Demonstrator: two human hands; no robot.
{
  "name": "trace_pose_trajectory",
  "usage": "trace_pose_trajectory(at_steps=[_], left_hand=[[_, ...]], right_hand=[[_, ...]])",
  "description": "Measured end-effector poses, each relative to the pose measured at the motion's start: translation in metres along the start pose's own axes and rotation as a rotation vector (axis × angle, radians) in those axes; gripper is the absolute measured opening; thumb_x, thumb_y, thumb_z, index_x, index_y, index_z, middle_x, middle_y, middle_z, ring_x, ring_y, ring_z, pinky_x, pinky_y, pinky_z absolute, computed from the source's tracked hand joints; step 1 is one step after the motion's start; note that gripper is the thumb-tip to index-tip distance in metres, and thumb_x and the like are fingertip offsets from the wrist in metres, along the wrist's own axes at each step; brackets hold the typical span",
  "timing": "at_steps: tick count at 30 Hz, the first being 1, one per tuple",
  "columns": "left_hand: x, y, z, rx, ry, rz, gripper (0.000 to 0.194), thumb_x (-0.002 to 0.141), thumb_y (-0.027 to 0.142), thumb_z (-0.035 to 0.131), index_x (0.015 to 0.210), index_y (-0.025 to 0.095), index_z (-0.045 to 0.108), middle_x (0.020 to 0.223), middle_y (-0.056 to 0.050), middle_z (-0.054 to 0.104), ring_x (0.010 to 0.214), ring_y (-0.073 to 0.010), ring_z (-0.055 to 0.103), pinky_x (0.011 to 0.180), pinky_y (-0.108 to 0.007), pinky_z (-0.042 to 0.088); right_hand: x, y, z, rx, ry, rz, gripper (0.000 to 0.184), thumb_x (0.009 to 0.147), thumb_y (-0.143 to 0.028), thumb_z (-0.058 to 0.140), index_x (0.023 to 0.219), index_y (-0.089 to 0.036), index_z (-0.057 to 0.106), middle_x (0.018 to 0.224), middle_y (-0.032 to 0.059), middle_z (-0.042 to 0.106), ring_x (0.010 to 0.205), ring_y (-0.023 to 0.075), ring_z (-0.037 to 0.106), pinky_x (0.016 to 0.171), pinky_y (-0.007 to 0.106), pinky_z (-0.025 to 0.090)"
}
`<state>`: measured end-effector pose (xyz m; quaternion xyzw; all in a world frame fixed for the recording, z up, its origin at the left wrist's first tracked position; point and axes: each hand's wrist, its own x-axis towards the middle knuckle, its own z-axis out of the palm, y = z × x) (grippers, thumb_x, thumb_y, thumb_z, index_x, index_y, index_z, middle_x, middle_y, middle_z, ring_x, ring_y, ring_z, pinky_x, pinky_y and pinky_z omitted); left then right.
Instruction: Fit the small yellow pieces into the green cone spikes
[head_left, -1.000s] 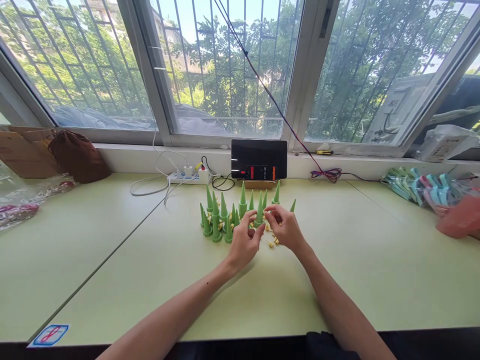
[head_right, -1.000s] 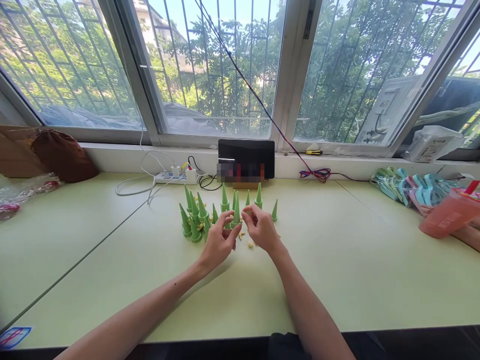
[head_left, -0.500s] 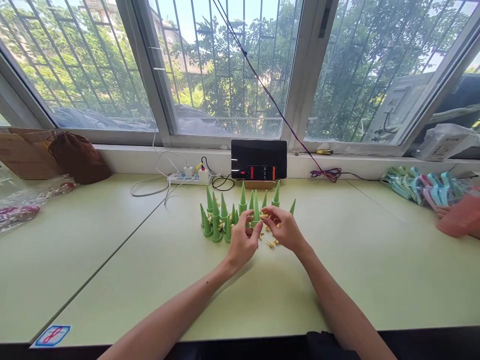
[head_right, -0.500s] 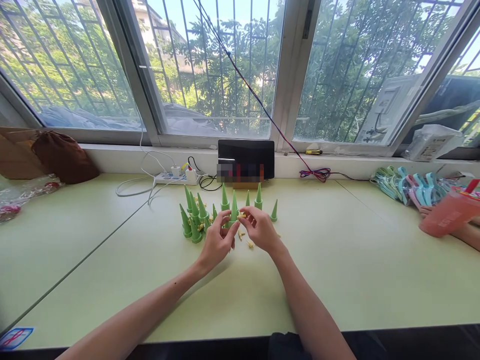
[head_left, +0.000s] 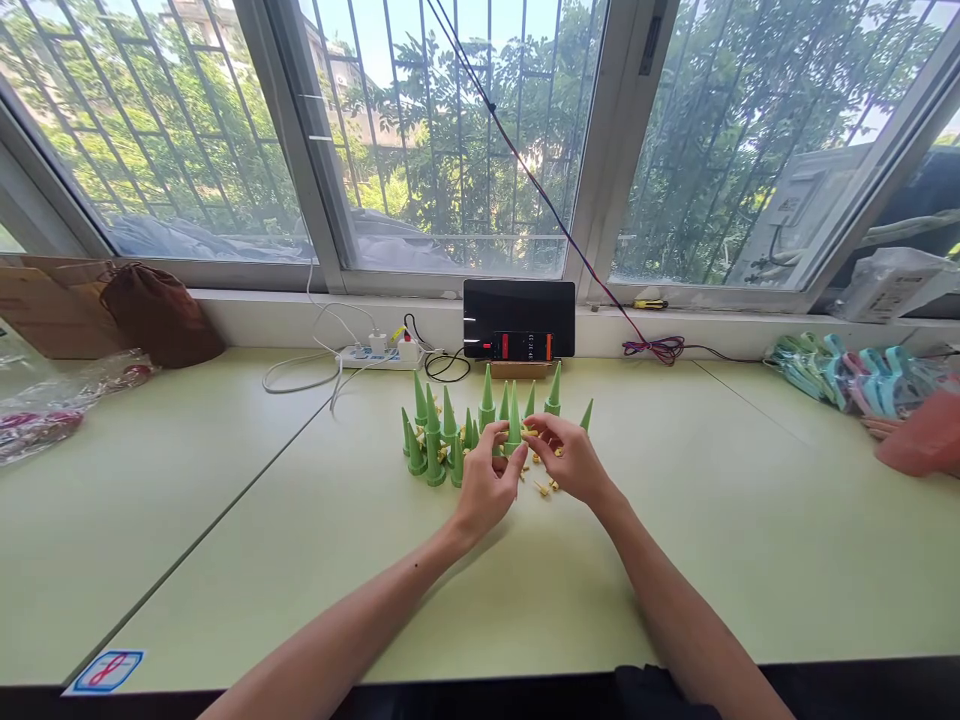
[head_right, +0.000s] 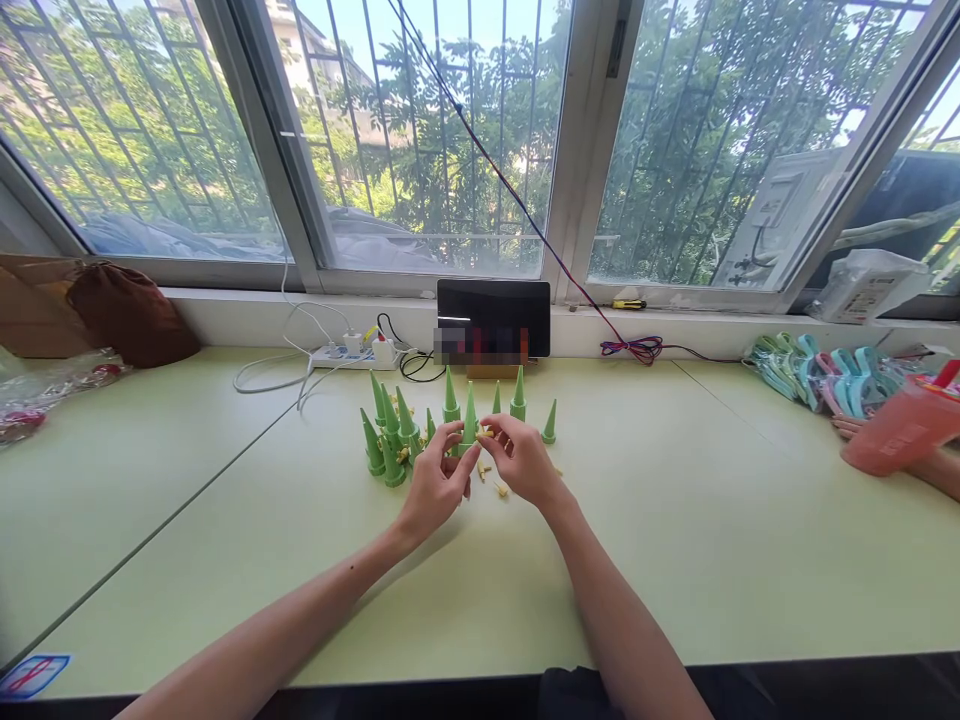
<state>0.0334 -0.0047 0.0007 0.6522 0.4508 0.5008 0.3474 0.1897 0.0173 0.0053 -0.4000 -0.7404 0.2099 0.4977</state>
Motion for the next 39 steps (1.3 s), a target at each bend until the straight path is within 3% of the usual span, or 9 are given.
trace_pose_trajectory(at_steps=[10, 18, 34, 39], left_hand=[[-0.0005, 0.0005, 0.0006, -0.003, 0.0, 0.005, 0.047, 0.086, 0.049, 0.057, 0.12, 0.016, 0.05, 0.085, -0.007, 0.067, 0.04, -0.0085, 0.053, 0.045, -0.023, 0.044], [-0.0001, 0.0001, 0.0011, 0.002, 0.007, 0.006, 0.047, 0.086, 0.049, 0.057, 0.119, 0.016, 0.05, 0.098, -0.011, 0.065, 0.04, -0.0063, 0.051, 0.043, -0.022, 0.042], [0.0003, -0.0039, 0.0008, 0.029, -0.009, 0.019, 0.044, 0.088, 0.048, 0.055, 0.12, 0.018, 0.049, 0.094, -0.007, 0.065, 0.039, -0.0054, 0.049, 0.045, -0.021, 0.041], [0.0004, -0.0042, 0.0005, 0.031, -0.026, 0.015, 0.043, 0.089, 0.047, 0.054, 0.12, 0.017, 0.048, 0.082, -0.004, 0.065, 0.04, -0.0072, 0.049, 0.047, -0.022, 0.042]], right_hand=[[-0.0008, 0.0006, -0.0005, -0.022, -0.01, -0.002, 0.021, 0.092, -0.031, 0.055, 0.105, -0.017, 0.063, 0.082, 0.0053, 0.067, 0.066, 0.0155, 0.058, 0.06, 0.027, 0.048], [0.0003, 0.0002, -0.0008, -0.017, -0.014, 0.0, 0.02, 0.091, -0.029, 0.055, 0.105, -0.017, 0.063, 0.084, 0.0051, 0.067, 0.067, 0.0155, 0.058, 0.06, 0.027, 0.048], [0.0004, 0.0014, -0.0002, -0.018, -0.008, 0.004, 0.019, 0.091, -0.028, 0.056, 0.103, -0.017, 0.063, 0.08, 0.0044, 0.066, 0.066, 0.0149, 0.056, 0.06, 0.026, 0.047], [0.0004, 0.0032, -0.0003, -0.033, -0.014, 0.011, 0.018, 0.092, -0.03, 0.055, 0.101, -0.017, 0.064, 0.078, 0.0039, 0.065, 0.066, 0.0153, 0.056, 0.061, 0.027, 0.046]])
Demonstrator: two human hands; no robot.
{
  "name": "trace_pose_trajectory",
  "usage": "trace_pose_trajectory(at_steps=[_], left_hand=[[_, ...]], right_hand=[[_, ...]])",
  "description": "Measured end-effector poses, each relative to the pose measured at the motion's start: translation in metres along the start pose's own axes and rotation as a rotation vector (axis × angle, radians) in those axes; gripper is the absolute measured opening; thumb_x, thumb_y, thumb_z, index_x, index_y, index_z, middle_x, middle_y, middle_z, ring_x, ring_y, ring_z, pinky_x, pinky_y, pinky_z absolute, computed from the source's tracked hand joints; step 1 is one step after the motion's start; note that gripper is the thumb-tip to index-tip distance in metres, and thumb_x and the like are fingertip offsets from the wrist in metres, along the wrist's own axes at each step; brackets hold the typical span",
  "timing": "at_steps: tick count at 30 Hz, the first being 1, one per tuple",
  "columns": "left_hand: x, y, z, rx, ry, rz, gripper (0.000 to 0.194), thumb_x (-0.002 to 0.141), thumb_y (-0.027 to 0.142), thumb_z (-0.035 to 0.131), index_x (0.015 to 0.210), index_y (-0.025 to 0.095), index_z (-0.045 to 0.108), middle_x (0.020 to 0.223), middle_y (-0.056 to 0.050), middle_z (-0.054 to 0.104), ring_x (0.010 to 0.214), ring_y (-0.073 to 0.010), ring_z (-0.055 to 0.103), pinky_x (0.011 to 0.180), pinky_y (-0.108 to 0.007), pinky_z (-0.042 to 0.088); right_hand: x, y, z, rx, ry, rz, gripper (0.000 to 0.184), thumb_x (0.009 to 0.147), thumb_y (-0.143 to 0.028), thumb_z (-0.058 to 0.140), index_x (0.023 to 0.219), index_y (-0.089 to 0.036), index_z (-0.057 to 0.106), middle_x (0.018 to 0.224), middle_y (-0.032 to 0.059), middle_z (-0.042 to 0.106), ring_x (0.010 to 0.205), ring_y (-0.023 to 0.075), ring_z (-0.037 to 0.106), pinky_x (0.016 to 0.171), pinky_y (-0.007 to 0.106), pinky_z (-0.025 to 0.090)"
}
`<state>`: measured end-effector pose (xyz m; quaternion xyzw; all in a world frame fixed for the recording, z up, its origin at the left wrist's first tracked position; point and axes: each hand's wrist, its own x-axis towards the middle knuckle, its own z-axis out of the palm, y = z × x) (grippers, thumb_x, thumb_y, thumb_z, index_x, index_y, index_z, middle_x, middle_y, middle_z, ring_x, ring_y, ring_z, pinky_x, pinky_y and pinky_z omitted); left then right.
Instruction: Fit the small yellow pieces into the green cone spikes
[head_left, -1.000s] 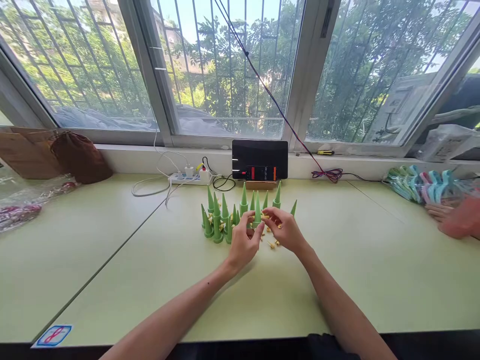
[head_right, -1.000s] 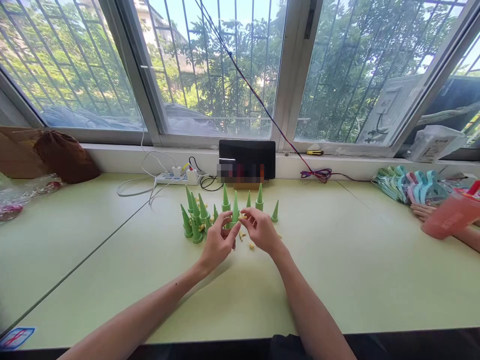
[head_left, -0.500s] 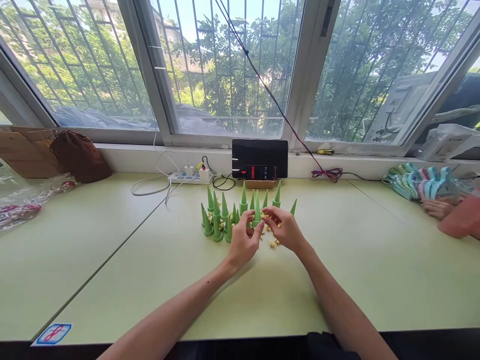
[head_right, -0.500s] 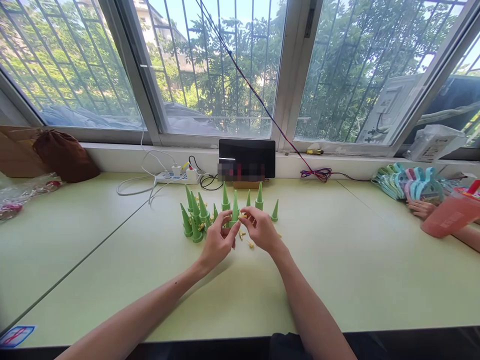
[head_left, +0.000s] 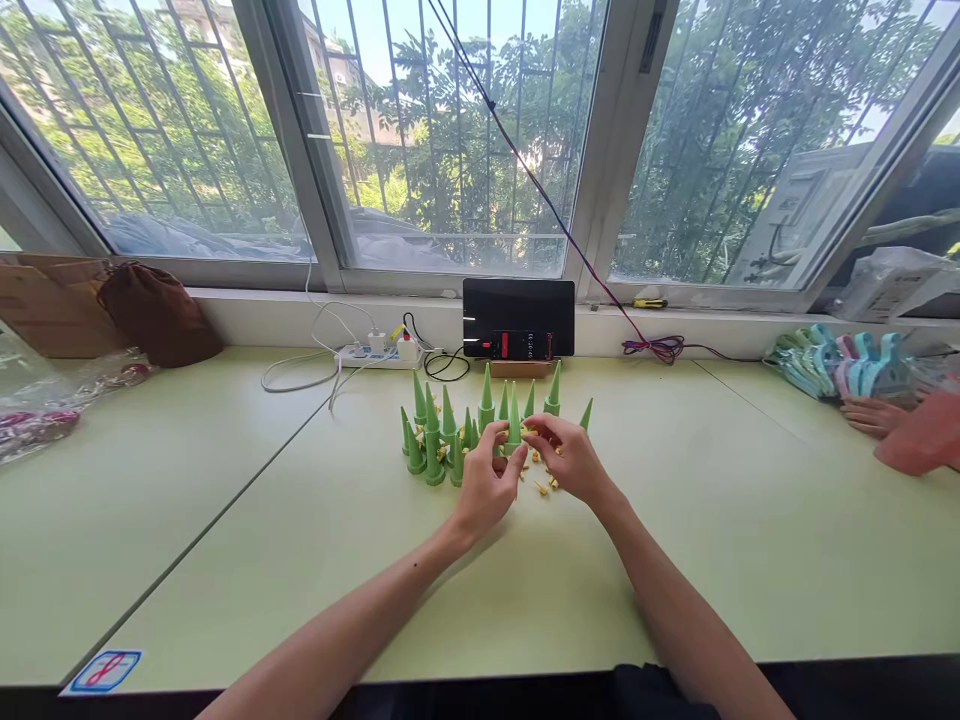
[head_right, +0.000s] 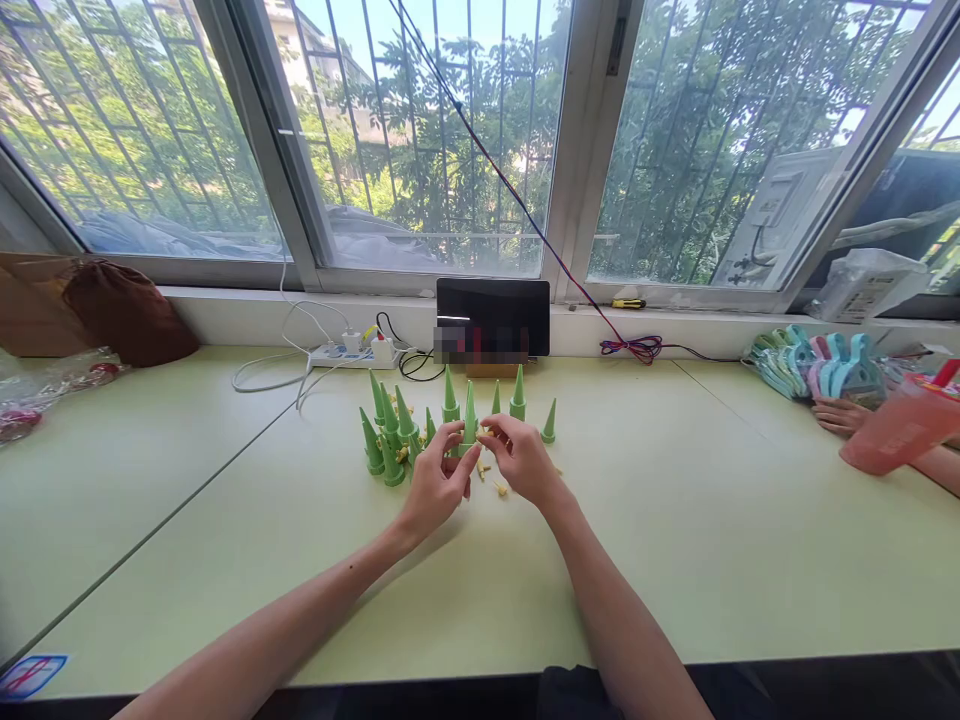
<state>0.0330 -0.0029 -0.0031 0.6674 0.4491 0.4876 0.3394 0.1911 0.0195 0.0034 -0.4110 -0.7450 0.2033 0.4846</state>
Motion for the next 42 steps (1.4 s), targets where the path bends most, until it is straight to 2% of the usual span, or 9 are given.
trace_pose_trajectory(at_steps=[6, 11, 20, 24, 28, 42], left_hand=[[0.0002, 0.0003, -0.0006, 0.003, -0.003, 0.005, 0.041, 0.089, 0.046, 0.055, 0.117, 0.018, 0.049, 0.078, -0.002, 0.064, 0.04, -0.0076, 0.049, 0.05, -0.023, 0.041], [-0.0005, -0.0017, -0.0004, 0.004, -0.004, 0.005, 0.04, 0.089, 0.046, 0.055, 0.116, 0.017, 0.05, 0.065, 0.003, 0.059, 0.042, -0.0099, 0.051, 0.052, -0.023, 0.042], [0.0003, -0.0018, -0.0005, -0.029, -0.014, -0.013, 0.04, 0.088, 0.047, 0.055, 0.116, 0.019, 0.051, 0.071, 0.001, 0.063, 0.037, -0.0082, 0.05, 0.045, -0.021, 0.04], [0.0007, -0.0012, -0.0006, -0.05, -0.009, -0.015, 0.041, 0.087, 0.047, 0.057, 0.117, 0.019, 0.052, 0.087, -0.003, 0.063, 0.036, -0.0051, 0.048, 0.041, -0.02, 0.039], [0.0004, -0.0004, -0.0008, -0.063, -0.015, -0.014, 0.041, 0.087, 0.047, 0.056, 0.117, 0.02, 0.051, 0.095, -0.005, 0.061, 0.036, -0.0039, 0.048, 0.04, -0.02, 0.039], [0.0006, -0.0016, -0.0016, -0.069, -0.006, -0.001, 0.041, 0.087, 0.047, 0.058, 0.117, 0.02, 0.053, 0.089, -0.003, 0.061, 0.037, -0.0038, 0.046, 0.041, -0.02, 0.04]], right_hand=[[-0.0002, 0.0024, 0.0006, -0.002, 0.006, 0.001, 0.019, 0.091, -0.031, 0.055, 0.098, -0.017, 0.065, 0.083, 0.0057, 0.068, 0.065, 0.0148, 0.056, 0.06, 0.026, 0.046], [-0.0001, 0.002, 0.0005, -0.011, 0.006, 0.01, 0.019, 0.091, -0.03, 0.055, 0.098, -0.016, 0.066, 0.084, 0.0061, 0.069, 0.066, 0.0149, 0.057, 0.06, 0.026, 0.046], [0.0008, -0.0004, 0.0001, -0.035, 0.0, -0.003, 0.018, 0.092, -0.029, 0.053, 0.09, -0.017, 0.066, 0.076, 0.004, 0.066, 0.062, 0.0142, 0.053, 0.058, 0.026, 0.042], [0.0006, 0.0001, 0.0004, -0.052, -0.006, -0.021, 0.02, 0.093, -0.027, 0.051, 0.085, -0.017, 0.066, 0.075, 0.0038, 0.065, 0.062, 0.0145, 0.053, 0.059, 0.026, 0.041], [0.0003, 0.0013, 0.0009, -0.061, -0.021, -0.029, 0.02, 0.093, -0.024, 0.05, 0.083, -0.017, 0.066, 0.073, 0.0031, 0.064, 0.063, 0.0144, 0.053, 0.059, 0.025, 0.04], [0.0004, 0.0009, 0.0011, -0.053, -0.02, -0.03, 0.02, 0.093, -0.025, 0.05, 0.084, -0.018, 0.066, 0.074, 0.0032, 0.065, 0.064, 0.0147, 0.054, 0.059, 0.026, 0.041]])
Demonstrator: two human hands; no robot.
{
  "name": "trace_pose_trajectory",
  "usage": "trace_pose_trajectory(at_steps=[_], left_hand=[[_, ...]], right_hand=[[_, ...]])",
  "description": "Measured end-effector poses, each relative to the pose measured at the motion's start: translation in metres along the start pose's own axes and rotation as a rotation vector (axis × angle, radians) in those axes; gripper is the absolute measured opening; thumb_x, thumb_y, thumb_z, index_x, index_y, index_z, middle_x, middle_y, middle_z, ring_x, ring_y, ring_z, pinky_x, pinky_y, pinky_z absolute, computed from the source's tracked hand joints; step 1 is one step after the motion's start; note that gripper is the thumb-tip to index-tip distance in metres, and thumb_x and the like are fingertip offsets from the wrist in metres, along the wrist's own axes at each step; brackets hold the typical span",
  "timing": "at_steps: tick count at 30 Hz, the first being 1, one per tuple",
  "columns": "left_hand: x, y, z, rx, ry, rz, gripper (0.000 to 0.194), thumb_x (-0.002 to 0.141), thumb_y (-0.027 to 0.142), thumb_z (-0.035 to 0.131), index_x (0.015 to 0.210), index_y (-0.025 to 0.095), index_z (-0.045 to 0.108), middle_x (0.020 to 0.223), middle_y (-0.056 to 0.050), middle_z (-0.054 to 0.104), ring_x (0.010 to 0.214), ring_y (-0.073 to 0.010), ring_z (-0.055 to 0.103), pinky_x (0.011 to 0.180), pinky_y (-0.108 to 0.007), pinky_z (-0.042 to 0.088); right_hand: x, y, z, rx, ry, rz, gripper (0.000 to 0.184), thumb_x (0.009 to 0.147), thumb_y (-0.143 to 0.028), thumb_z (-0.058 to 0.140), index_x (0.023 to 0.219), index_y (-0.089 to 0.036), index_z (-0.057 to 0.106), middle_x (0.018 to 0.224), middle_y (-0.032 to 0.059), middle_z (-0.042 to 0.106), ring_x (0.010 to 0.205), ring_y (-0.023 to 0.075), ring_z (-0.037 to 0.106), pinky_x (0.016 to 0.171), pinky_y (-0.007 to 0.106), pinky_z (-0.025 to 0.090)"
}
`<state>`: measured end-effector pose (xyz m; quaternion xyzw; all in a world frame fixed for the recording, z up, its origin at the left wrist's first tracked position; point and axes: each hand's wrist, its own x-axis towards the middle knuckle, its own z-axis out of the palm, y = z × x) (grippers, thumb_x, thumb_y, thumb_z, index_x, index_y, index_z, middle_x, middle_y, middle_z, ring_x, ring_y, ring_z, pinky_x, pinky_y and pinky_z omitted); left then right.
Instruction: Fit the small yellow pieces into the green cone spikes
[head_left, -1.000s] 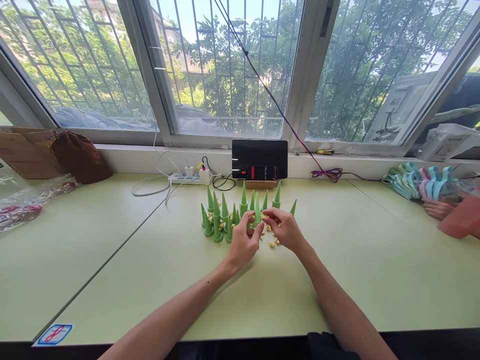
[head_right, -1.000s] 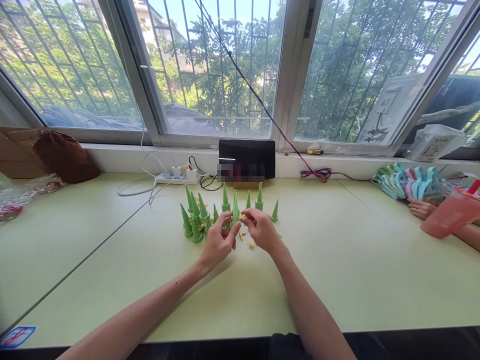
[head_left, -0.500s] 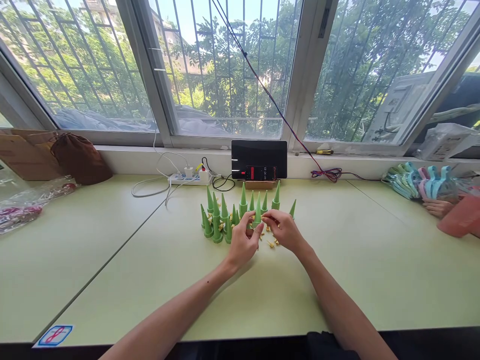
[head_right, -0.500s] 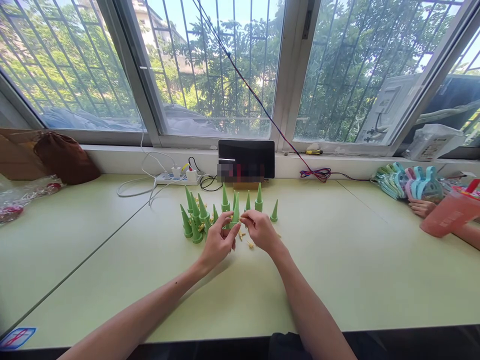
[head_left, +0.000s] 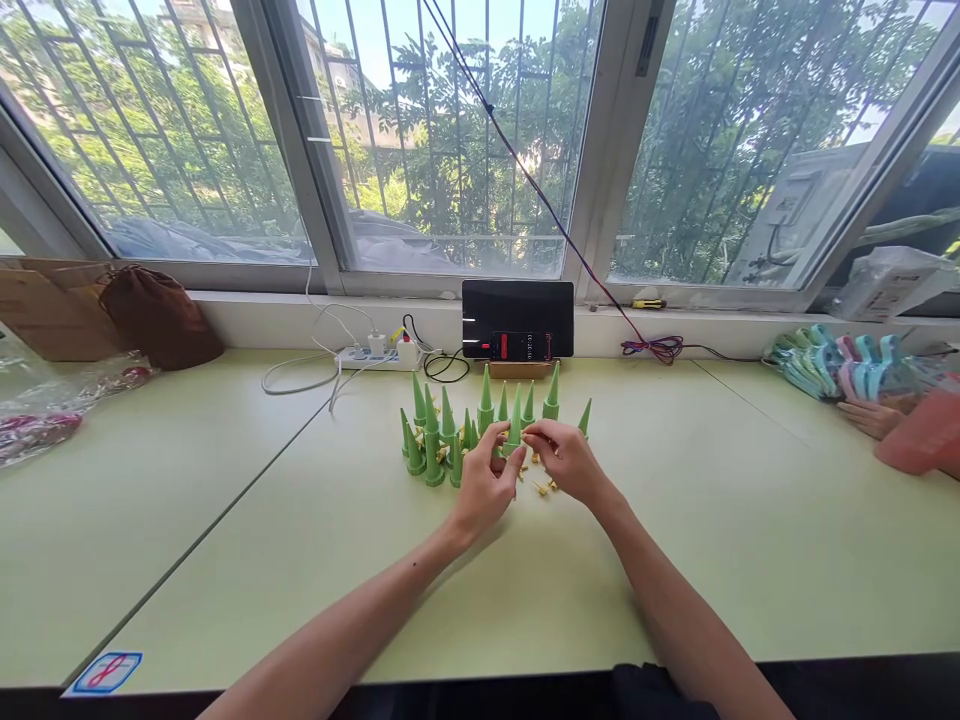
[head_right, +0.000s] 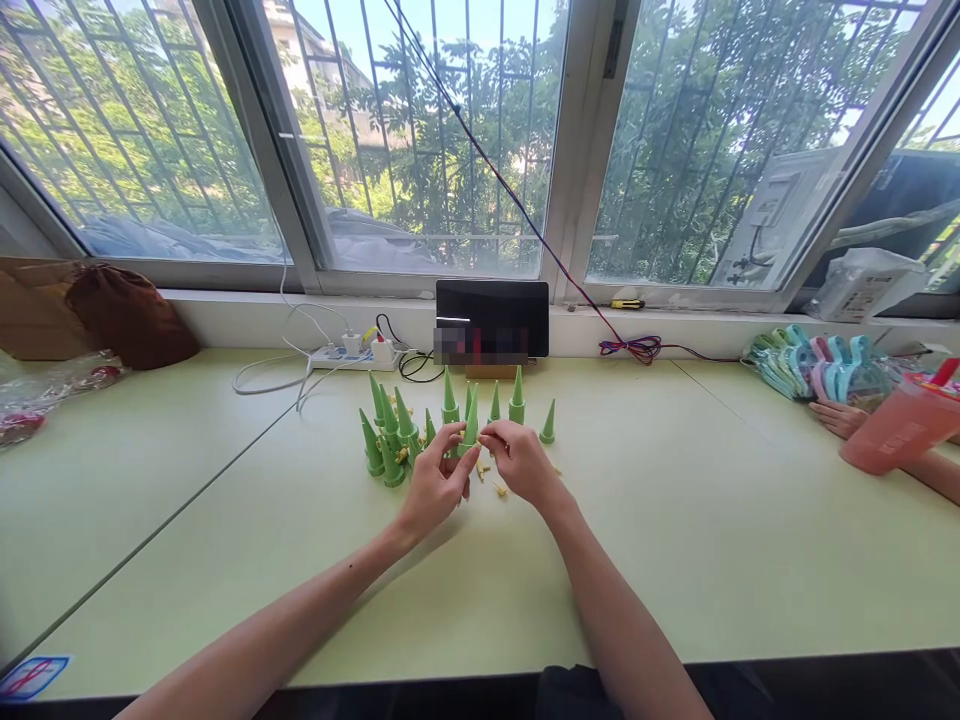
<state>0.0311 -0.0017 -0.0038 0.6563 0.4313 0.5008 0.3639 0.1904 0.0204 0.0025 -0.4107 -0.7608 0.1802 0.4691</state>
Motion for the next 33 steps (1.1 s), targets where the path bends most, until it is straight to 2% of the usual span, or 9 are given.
trace_pose_trajectory(at_steps=[16, 22, 27, 33], left_hand=[[-0.0003, 0.0046, 0.0004, -0.01, 0.007, -0.023, 0.041, 0.086, 0.046, 0.059, 0.117, 0.02, 0.053, 0.09, -0.003, 0.062, 0.036, -0.0041, 0.048, 0.039, -0.02, 0.04], [0.0004, 0.0041, 0.0002, -0.059, -0.012, -0.03, 0.045, 0.086, 0.045, 0.06, 0.121, 0.019, 0.053, 0.08, -0.001, 0.063, 0.037, -0.0058, 0.05, 0.039, -0.019, 0.04], [0.0015, 0.0003, 0.0003, -0.062, -0.018, -0.025, 0.045, 0.086, 0.045, 0.06, 0.123, 0.021, 0.054, 0.096, -0.005, 0.064, 0.036, -0.0035, 0.049, 0.037, -0.019, 0.04], [0.0019, 0.0001, 0.0, -0.048, -0.042, -0.023, 0.045, 0.087, 0.043, 0.059, 0.126, 0.021, 0.054, 0.099, -0.006, 0.065, 0.038, -0.0037, 0.05, 0.038, -0.018, 0.042]], right_hand=[[0.0005, 0.0007, -0.0004, -0.008, -0.007, 0.002, 0.02, 0.093, -0.025, 0.05, 0.084, -0.018, 0.066, 0.073, 0.003, 0.064, 0.061, 0.0142, 0.052, 0.058, 0.025, 0.04], [0.0002, 0.0, -0.001, -0.027, -0.018, -0.006, 0.022, 0.094, -0.026, 0.047, 0.081, -0.018, 0.063, 0.07, 0.0021, 0.062, 0.06, 0.0139, 0.051, 0.058, 0.025, 0.039], [-0.0005, 0.0, -0.0008, -0.043, -0.027, -0.007, 0.027, 0.096, -0.028, 0.044, 0.074, -0.018, 0.057, 0.066, 0.0009, 0.057, 0.059, 0.0136, 0.048, 0.057, 0.026, 0.036], [-0.0008, 0.001, -0.0006, -0.071, -0.038, 0.003, 0.032, 0.098, -0.029, 0.039, 0.068, -0.02, 0.045, 0.063, -0.0013, 0.05, 0.056, 0.0124, 0.041, 0.055, 0.025, 0.032]])
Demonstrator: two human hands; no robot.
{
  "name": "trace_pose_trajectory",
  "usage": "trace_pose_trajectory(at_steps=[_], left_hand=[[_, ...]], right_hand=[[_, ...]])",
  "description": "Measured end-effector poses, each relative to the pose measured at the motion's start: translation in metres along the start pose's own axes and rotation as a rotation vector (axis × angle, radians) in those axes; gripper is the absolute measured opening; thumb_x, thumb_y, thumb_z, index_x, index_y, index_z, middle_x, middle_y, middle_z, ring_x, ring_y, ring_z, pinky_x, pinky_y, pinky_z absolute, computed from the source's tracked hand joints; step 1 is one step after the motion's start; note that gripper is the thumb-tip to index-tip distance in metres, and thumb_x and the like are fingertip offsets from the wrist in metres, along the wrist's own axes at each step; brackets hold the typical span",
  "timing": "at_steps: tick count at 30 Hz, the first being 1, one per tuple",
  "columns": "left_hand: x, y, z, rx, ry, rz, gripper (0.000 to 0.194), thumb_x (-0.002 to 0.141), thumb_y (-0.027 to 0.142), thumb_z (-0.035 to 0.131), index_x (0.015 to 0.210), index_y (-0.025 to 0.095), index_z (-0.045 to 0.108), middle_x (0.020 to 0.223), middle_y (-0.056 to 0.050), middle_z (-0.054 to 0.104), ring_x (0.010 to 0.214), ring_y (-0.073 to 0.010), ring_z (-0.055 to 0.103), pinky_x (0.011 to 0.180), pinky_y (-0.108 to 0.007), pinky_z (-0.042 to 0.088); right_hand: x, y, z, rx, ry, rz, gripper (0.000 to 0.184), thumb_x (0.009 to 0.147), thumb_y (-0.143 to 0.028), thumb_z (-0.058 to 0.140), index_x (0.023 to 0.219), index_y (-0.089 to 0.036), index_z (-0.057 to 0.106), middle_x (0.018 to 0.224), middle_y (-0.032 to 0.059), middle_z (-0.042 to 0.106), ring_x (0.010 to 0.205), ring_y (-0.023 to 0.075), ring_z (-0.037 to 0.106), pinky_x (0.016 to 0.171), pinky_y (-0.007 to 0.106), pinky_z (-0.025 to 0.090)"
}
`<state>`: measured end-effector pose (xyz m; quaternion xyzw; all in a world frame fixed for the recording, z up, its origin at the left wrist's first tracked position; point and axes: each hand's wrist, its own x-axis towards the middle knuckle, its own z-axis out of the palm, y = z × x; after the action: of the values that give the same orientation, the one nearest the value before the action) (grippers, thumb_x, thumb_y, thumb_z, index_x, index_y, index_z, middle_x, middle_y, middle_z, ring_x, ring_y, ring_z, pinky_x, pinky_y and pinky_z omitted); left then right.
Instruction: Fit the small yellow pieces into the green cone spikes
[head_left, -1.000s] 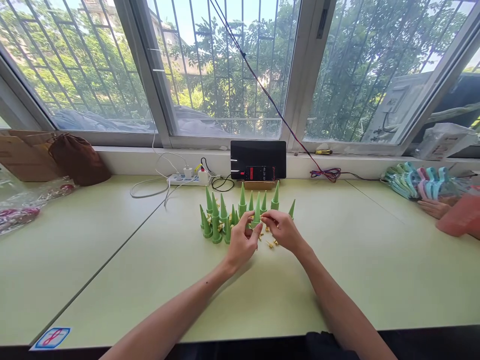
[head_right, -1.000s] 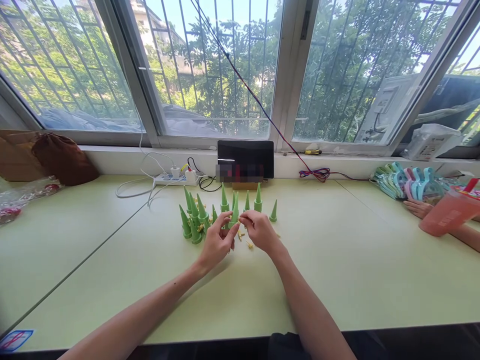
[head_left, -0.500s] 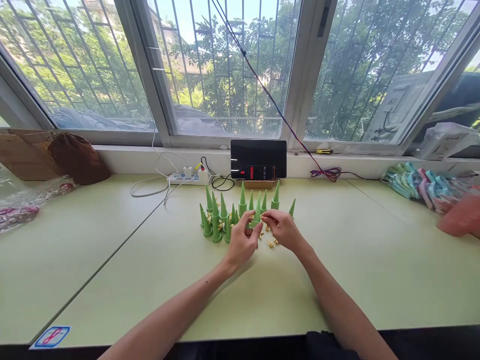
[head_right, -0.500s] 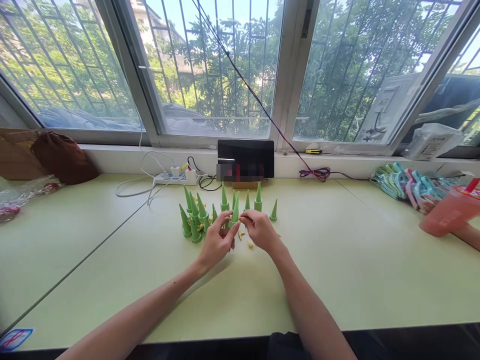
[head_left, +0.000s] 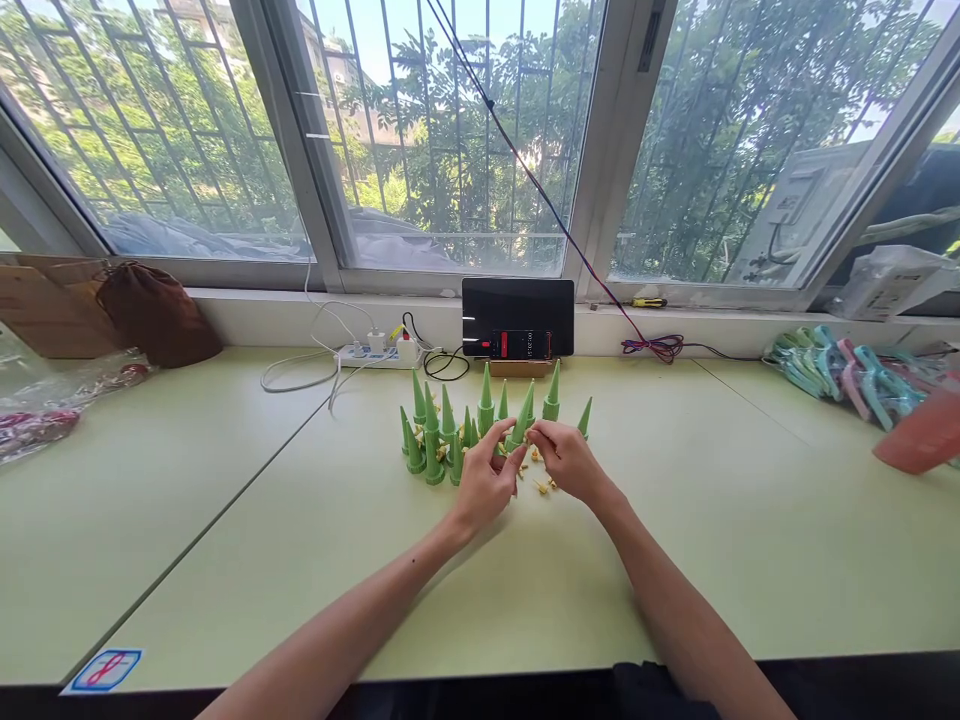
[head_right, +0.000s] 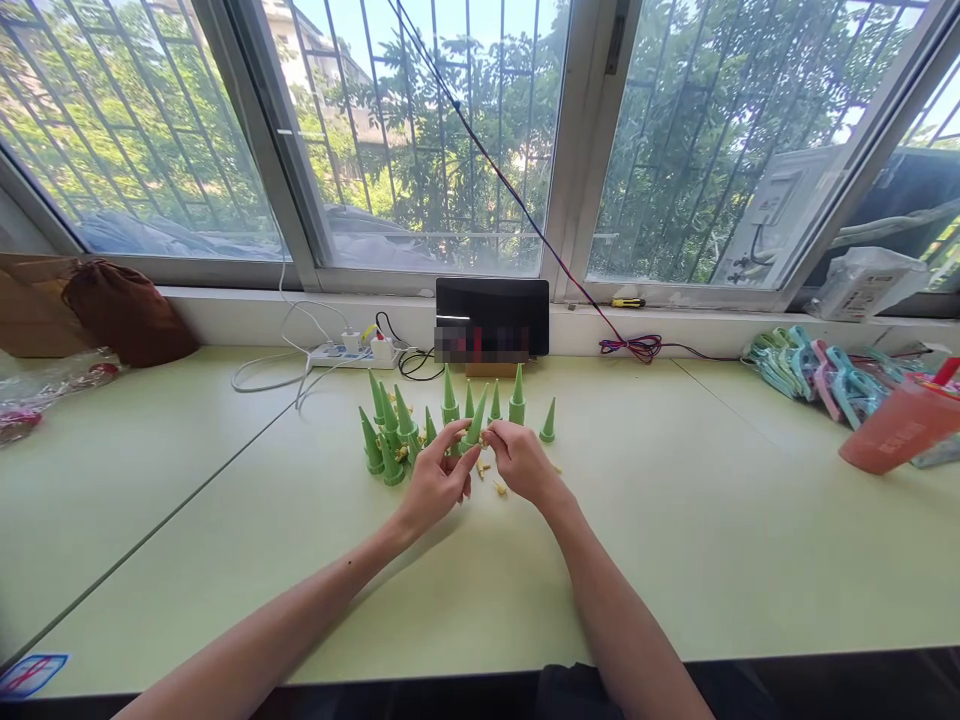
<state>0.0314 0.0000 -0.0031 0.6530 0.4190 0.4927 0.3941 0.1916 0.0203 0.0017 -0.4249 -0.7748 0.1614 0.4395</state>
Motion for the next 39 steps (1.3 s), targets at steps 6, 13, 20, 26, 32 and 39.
trace_pose_trajectory(at_steps=[6, 13, 20, 26, 32, 39], left_hand=[[0.0, 0.002, 0.0, 0.017, 0.014, 0.021, 0.045, 0.087, 0.043, 0.059, 0.125, 0.02, 0.055, 0.118, -0.011, 0.061, 0.042, -0.0034, 0.052, 0.039, -0.02, 0.044], [0.0, 0.003, 0.001, 0.081, 0.065, 0.131, 0.039, 0.089, 0.038, 0.058, 0.122, 0.017, 0.055, 0.11, -0.01, 0.064, 0.043, -0.0023, 0.048, 0.04, -0.018, 0.041], [0.0, 0.002, 0.002, 0.126, 0.122, 0.183, 0.033, 0.089, 0.035, 0.059, 0.117, 0.018, 0.057, 0.106, -0.008, 0.063, 0.041, -0.0006, 0.043, 0.042, -0.018, 0.038], [-0.001, 0.004, 0.001, 0.139, 0.156, 0.173, 0.032, 0.089, 0.034, 0.059, 0.116, 0.018, 0.056, 0.099, -0.005, 0.061, 0.041, -0.0009, 0.043, 0.041, -0.018, 0.036], [-0.001, 0.003, 0.001, 0.14, 0.167, 0.163, 0.032, 0.089, 0.034, 0.058, 0.116, 0.018, 0.056, 0.098, -0.004, 0.059, 0.041, -0.0003, 0.041, 0.042, -0.018, 0.035], [0.0, 0.002, 0.0, 0.134, 0.19, 0.171, 0.032, 0.088, 0.037, 0.059, 0.115, 0.019, 0.055, 0.096, -0.003, 0.058, 0.041, -0.0007, 0.04, 0.042, -0.019, 0.034]], right_hand=[[0.0, 0.001, 0.0, -0.019, -0.008, 0.007, 0.036, 0.1, -0.033, 0.035, 0.066, -0.021, 0.039, 0.061, -0.002, 0.048, 0.054, 0.0119, 0.039, 0.054, 0.025, 0.031], [0.001, -0.002, -0.001, 0.024, 0.016, 0.024, 0.038, 0.099, -0.036, 0.038, 0.064, -0.02, 0.037, 0.058, -0.0041, 0.038, 0.053, 0.0109, 0.031, 0.053, 0.025, 0.027], [0.0, -0.005, -0.001, 0.108, 0.049, 0.013, 0.026, 0.097, -0.033, 0.044, 0.08, -0.018, 0.055, 0.065, -0.0018, 0.05, 0.057, 0.0116, 0.041, 0.054, 0.024, 0.033], [-0.001, -0.009, -0.001, 0.139, 0.067, -0.002, 0.016, 0.093, -0.032, 0.052, 0.095, -0.018, 0.06, 0.072, 0.0009, 0.058, 0.059, 0.0125, 0.048, 0.055, 0.025, 0.041], [0.0, -0.011, -0.002, 0.157, 0.076, -0.03, 0.016, 0.092, -0.031, 0.055, 0.099, -0.018, 0.061, 0.08, 0.0041, 0.064, 0.063, 0.0138, 0.054, 0.056, 0.026, 0.047], [-0.002, -0.013, -0.002, 0.178, 0.054, -0.043, 0.016, 0.09, -0.028, 0.057, 0.103, -0.019, 0.06, 0.09, 0.0061, 0.065, 0.065, 0.0139, 0.057, 0.056, 0.026, 0.049]])
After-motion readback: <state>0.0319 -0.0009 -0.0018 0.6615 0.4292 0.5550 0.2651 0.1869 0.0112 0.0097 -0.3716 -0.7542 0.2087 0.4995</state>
